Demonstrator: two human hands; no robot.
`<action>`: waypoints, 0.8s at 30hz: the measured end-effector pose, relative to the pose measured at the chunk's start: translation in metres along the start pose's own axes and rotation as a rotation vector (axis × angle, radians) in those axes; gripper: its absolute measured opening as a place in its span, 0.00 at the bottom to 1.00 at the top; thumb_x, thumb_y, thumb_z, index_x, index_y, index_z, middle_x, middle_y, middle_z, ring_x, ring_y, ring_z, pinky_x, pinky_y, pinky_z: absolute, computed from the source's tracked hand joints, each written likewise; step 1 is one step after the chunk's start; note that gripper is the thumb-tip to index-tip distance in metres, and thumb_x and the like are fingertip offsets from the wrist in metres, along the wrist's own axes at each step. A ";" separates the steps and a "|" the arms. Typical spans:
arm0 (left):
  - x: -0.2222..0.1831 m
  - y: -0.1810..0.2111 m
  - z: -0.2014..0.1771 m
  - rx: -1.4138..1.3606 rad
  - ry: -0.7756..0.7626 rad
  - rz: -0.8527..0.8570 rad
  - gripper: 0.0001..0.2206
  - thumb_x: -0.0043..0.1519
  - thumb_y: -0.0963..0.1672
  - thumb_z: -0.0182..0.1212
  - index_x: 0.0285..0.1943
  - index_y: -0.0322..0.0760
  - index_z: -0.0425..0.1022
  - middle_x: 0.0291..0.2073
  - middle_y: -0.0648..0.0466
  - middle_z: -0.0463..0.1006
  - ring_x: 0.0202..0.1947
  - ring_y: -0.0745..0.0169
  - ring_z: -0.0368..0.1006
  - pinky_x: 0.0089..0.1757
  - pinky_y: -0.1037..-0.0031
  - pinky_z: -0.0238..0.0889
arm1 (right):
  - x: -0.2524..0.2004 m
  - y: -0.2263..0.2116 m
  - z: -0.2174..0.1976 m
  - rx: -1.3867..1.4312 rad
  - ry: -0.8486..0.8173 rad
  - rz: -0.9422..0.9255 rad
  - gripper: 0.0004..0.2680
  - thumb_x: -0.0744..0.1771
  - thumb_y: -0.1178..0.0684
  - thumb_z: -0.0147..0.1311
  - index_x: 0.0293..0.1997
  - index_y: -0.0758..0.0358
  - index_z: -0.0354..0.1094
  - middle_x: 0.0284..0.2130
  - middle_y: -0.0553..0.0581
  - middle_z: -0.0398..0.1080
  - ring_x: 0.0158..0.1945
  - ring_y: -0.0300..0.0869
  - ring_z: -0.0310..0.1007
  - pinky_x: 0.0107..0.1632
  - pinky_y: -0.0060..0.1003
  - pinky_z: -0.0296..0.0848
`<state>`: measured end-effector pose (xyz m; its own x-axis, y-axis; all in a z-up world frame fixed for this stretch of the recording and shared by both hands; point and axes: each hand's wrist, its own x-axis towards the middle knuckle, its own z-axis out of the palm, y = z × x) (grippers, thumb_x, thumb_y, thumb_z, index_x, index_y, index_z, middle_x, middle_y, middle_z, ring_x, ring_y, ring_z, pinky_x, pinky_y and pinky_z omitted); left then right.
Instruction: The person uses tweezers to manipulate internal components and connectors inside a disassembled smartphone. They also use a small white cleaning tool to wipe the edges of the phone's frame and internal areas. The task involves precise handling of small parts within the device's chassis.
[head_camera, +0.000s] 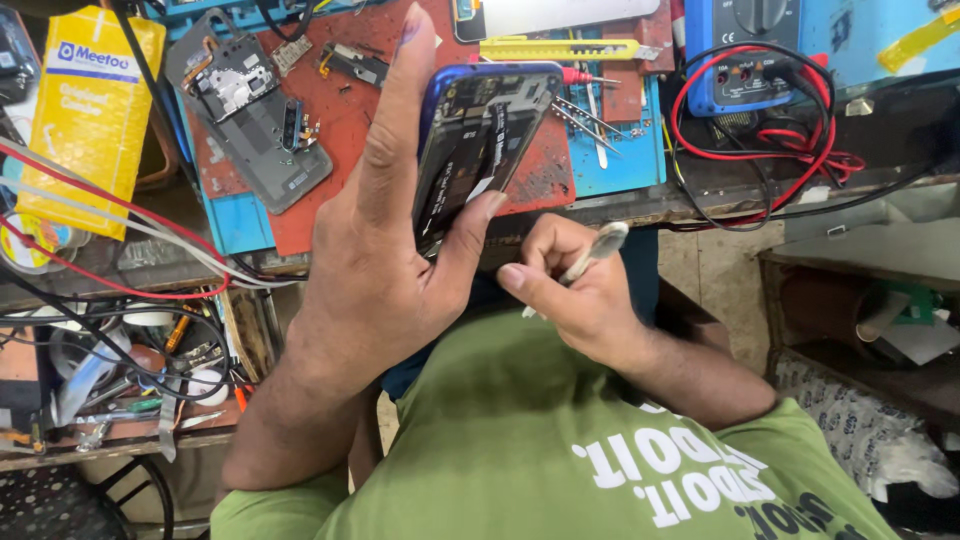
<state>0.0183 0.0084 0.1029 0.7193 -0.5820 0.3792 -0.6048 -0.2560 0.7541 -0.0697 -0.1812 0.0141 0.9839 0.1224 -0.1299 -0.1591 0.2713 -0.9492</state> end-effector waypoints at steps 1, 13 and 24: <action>0.000 0.001 -0.002 -0.010 -0.002 -0.003 0.36 0.76 0.37 0.65 0.80 0.42 0.36 0.78 0.47 0.47 0.75 0.53 0.61 0.68 0.74 0.64 | 0.002 -0.004 -0.003 0.032 -0.060 0.041 0.16 0.68 0.58 0.62 0.58 0.68 0.57 0.28 0.46 0.64 0.29 0.30 0.61 0.33 0.24 0.60; -0.022 -0.047 0.031 -1.397 0.282 -0.477 0.45 0.65 0.40 0.70 0.88 0.37 0.41 0.52 0.47 0.74 0.44 0.60 0.76 0.46 0.71 0.74 | -0.014 -0.030 -0.007 -0.544 0.096 -0.481 0.12 0.69 0.67 0.50 0.60 0.67 0.68 0.39 0.57 0.71 0.35 0.39 0.70 0.39 0.28 0.68; -0.028 -0.055 0.041 -1.560 0.227 -0.511 0.43 0.61 0.41 0.71 0.83 0.37 0.46 0.43 0.52 0.74 0.37 0.67 0.74 0.38 0.78 0.72 | 0.008 -0.040 0.004 -0.509 -0.009 -0.666 0.08 0.66 0.67 0.63 0.48 0.65 0.75 0.43 0.61 0.77 0.44 0.46 0.80 0.45 0.34 0.78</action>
<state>0.0170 0.0069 0.0289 0.8395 -0.5339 -0.1010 0.4967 0.6785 0.5413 -0.0558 -0.1874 0.0517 0.8582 0.0973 0.5040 0.5133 -0.1747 -0.8402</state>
